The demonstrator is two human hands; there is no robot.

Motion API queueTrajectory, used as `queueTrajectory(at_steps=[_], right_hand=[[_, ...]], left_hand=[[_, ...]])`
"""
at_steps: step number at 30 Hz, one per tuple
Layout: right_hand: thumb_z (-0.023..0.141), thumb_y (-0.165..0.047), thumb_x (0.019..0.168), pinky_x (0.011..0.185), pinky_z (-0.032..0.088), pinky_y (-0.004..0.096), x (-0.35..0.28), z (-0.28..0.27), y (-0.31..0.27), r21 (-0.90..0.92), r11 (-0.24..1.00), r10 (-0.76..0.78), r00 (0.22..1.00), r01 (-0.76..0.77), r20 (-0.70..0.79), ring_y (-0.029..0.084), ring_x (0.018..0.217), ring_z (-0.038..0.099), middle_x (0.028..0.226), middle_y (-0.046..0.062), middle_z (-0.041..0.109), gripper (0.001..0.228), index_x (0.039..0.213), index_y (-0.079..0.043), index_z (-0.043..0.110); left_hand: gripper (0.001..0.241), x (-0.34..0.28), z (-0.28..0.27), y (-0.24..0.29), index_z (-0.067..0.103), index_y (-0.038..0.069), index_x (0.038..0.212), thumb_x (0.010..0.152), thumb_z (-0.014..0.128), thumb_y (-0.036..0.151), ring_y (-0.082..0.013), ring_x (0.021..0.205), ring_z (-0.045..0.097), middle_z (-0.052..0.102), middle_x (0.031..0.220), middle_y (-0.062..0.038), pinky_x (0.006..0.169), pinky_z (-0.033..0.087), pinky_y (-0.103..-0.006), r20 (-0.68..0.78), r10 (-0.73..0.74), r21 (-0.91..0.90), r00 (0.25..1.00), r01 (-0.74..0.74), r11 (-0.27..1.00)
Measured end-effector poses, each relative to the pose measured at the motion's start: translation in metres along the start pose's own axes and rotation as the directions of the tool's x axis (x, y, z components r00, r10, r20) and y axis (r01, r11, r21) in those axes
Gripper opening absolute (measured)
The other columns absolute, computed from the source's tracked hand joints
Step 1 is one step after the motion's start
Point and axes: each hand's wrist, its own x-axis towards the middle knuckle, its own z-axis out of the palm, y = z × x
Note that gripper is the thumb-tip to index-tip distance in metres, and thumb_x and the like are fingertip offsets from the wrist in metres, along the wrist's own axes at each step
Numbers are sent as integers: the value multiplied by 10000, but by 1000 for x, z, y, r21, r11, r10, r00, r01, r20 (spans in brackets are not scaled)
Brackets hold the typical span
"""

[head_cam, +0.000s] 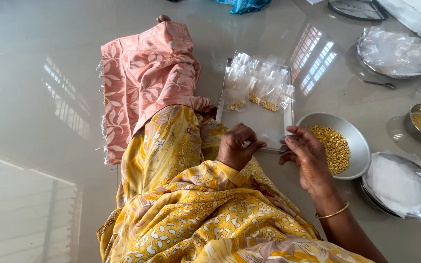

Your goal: The person manually fills small plastic bags with grains from a bowl and places them onto a tray.

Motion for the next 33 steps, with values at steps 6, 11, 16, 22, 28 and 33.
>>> queueTrajectory(at_steps=[6,11,16,22,28,33], right_hand=[[675,-138,911,666,609,373,-10,30,-11,100,994,29,997,-36,72,195,831,708,1004,86,700,435,1301,-15,527],[683,-32,849,529,574,349,0,22,26,33,995,91,996,-91,8,196,656,679,847,96,694,446,1270,17,546],[756,-13,922,541,413,246,6,17,74,-323,918,-232,972,228,29,104,618,497,738,54,576,454,1329,50,566],[783,-61,843,487,462,291,-16,54,24,-636,767,-115,993,91,4,113,554,557,678,55,637,517,1298,-57,537],[788,-52,792,560,519,362,-9,35,33,-776,559,-194,956,293,222,165,588,660,671,98,648,606,1326,-58,502],[731,-216,894,620,598,310,27,-21,11,-740,667,174,948,86,266,155,726,734,863,33,771,339,1215,-122,676]], left_hand=[[301,-11,-7,-12,599,45,757,752,894,100,-212,709,561,608,738,-58,634,466,-357,-1,0,4,1000,0,1000],[334,-18,-6,-30,597,36,778,742,896,182,-244,728,583,600,771,-80,639,469,-381,135,95,23,986,-99,995],[457,-15,-13,9,615,24,785,682,910,357,-300,712,612,596,781,-124,612,480,-420,362,132,103,923,-181,978],[272,-27,-4,-27,578,14,878,897,745,228,-314,717,675,645,808,-136,642,537,-448,344,-215,154,914,171,973],[247,-18,-17,0,663,-14,970,725,662,-47,-399,916,666,646,1084,-214,748,555,-496,495,50,347,868,-250,904],[315,-29,-11,-33,710,-7,1063,770,608,-59,-337,1005,688,679,1287,-133,849,600,-438,511,107,402,853,-347,847]])
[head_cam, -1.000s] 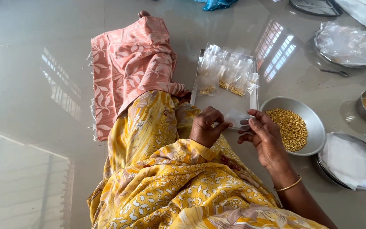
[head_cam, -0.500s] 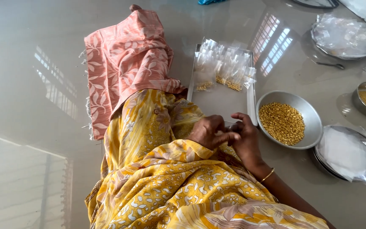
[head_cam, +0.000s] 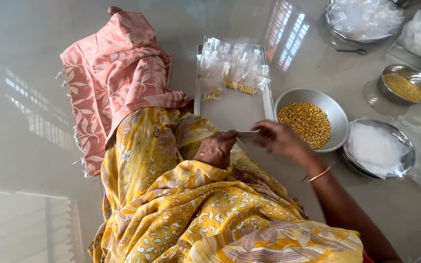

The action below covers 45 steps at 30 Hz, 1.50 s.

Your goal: The person manually fills small plastic bags with grains from a bowl and places them onto a tray.

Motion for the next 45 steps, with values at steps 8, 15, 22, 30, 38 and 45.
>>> queueTrajectory(at_steps=[8,15,22,30,38,45], right_hand=[[799,-372,838,905,548,433,27,-71,182,-606,747,254,960,-274,-121,319,1046,690,1124,139,728,471,1222,-121,696],[770,-293,822,922,574,421,53,-60,248,-571,778,234,964,-263,-126,312,1036,737,1112,136,770,374,1162,-136,763],[718,-70,861,683,612,403,37,-73,232,19,909,396,851,-415,-345,274,723,757,933,163,775,196,1037,-8,779],[672,-31,961,705,543,427,26,-90,241,775,592,532,830,-222,-168,299,769,654,869,181,689,93,971,61,673],[475,-4,938,945,598,508,16,-51,30,877,477,66,998,-51,22,378,989,732,1035,239,712,198,998,85,642],[427,84,917,870,608,365,24,-5,-58,319,948,-2,997,-21,73,273,988,743,1109,170,662,287,1177,25,532]], left_hand=[[303,3,-2,4,699,-33,1075,802,573,-66,-349,983,677,681,1224,-143,805,597,-444,38,-141,-3,989,141,990],[362,9,10,-3,703,36,1103,784,583,-84,-349,967,699,670,1216,-134,795,597,-444,43,-99,-59,994,101,993],[187,32,9,-3,639,-64,992,805,635,-49,-394,925,689,603,1113,-202,819,598,-464,12,-252,-139,968,251,958],[382,46,16,-17,608,-95,965,758,811,154,-455,979,668,526,1168,-266,854,570,-506,157,-325,-78,933,339,937],[482,47,38,-27,606,-89,1036,745,816,232,-460,994,657,506,1172,-277,873,556,-525,206,-328,6,922,334,943],[533,48,27,-16,609,-85,1050,687,854,218,-448,982,662,513,1144,-264,877,561,-505,221,-339,-39,914,356,934]])
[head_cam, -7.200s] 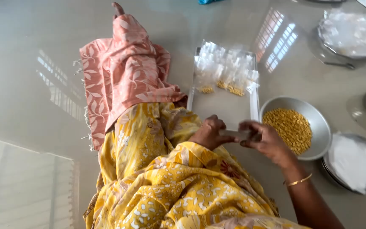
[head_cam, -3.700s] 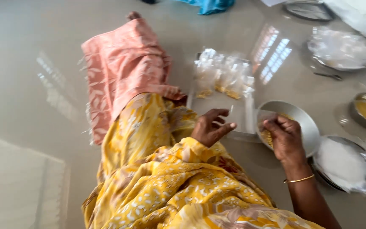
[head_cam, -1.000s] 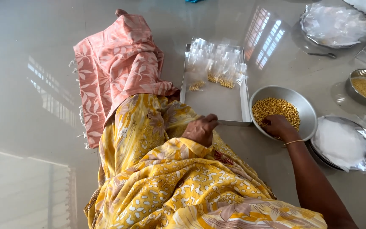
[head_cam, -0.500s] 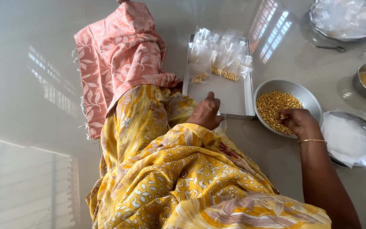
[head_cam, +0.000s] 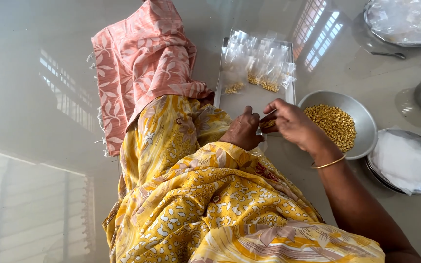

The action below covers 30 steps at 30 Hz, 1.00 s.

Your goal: The person manually fills small plastic bags with grains from a bowl and places them onto a tray.

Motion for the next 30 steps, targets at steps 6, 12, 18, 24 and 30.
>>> queueTrajectory(at_steps=[6,12,18,24,30], right_hand=[[521,75,914,830,616,325,-8,11,-14,-297,952,-76,997,73,1,213,909,722,1049,171,720,360,1259,-20,481],[712,-15,843,881,571,315,-9,-17,10,-257,935,-267,962,245,-56,143,1090,656,1240,102,692,511,1329,-22,554],[786,-71,833,525,412,235,15,-1,80,148,982,132,986,-116,-106,82,681,558,953,69,734,372,1195,-14,723],[713,-65,897,386,379,233,84,-15,97,234,972,82,958,-17,-274,67,505,543,800,61,756,170,1049,-15,773],[712,-65,915,387,338,234,185,-50,149,168,982,137,922,-80,-362,60,497,485,831,49,747,147,1051,-20,748]], left_hand=[[500,-11,-13,3,600,-78,979,744,855,281,-430,955,659,529,1109,-262,868,562,-495,-79,-25,-76,997,19,997],[496,-17,-21,-6,566,-92,932,893,818,333,-482,928,595,532,1042,-301,816,517,-537,-335,-61,-191,940,-4,982],[152,-20,-4,-33,645,7,1014,938,663,137,-390,900,660,614,1029,-199,798,564,-469,-365,-21,-283,931,-90,955],[460,-4,-62,-32,622,-4,1309,865,689,93,-455,910,647,606,1145,-251,748,532,-520,-393,-71,-184,917,-2,983],[328,38,-24,-110,663,-60,1061,855,751,179,-451,1029,622,600,1146,-282,878,530,-513,-188,-155,-104,970,137,985]])
